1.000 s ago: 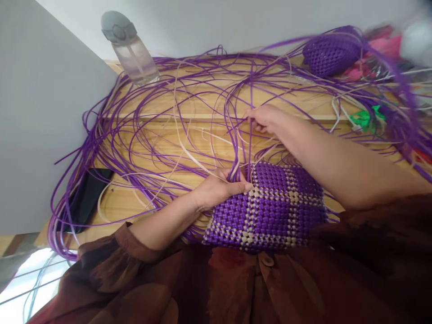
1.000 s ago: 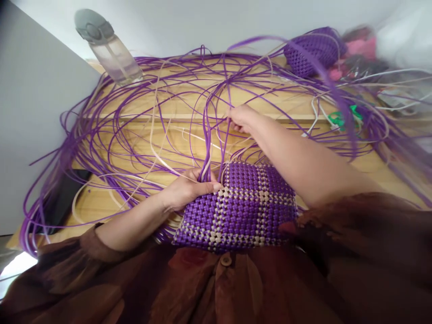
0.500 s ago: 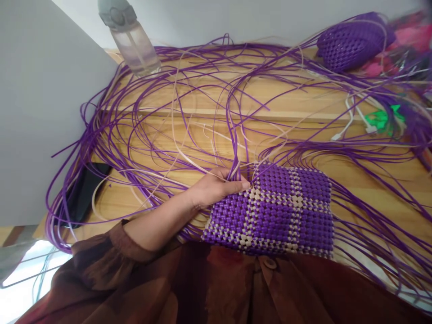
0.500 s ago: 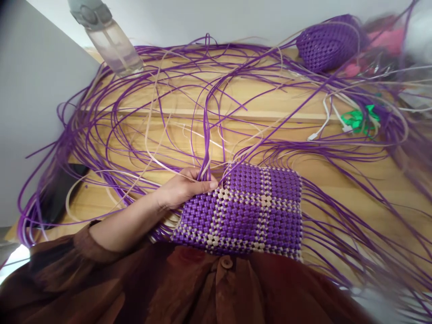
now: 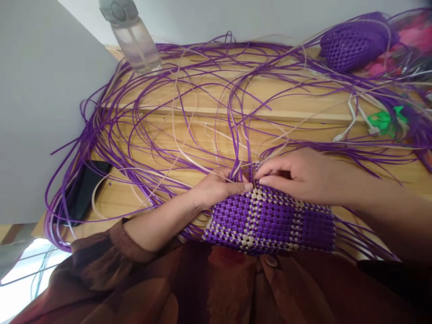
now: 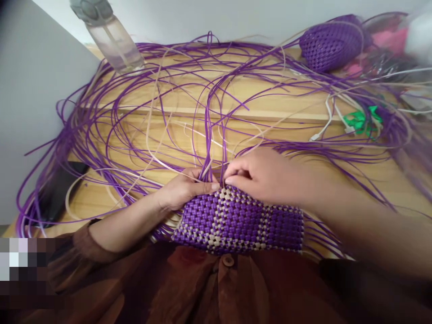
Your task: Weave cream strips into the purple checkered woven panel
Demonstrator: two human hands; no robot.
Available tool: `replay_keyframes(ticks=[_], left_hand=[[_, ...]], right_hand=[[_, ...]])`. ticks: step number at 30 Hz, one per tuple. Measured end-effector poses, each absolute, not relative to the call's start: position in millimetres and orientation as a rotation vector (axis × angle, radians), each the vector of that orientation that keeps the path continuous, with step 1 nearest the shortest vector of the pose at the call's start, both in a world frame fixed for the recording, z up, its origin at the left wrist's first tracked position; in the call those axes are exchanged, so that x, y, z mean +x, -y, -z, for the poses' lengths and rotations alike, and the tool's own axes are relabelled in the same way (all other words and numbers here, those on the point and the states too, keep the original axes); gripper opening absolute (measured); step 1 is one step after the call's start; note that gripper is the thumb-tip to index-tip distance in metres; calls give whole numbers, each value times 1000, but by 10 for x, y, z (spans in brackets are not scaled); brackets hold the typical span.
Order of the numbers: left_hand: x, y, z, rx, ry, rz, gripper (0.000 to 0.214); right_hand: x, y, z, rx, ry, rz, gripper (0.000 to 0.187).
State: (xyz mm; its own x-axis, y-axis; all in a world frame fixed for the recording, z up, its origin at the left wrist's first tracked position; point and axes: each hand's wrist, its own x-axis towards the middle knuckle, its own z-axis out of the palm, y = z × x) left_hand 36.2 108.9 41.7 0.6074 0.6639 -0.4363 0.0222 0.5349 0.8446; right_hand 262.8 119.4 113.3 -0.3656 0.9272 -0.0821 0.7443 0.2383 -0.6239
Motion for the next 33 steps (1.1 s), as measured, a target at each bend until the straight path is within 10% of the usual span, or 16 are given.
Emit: replay_keyframes(ticks=[33], left_hand=[[102, -1429, -417, 1051, -561, -197, 29]], right_hand=[[2100, -829, -846, -1789, 1840, -664, 19]])
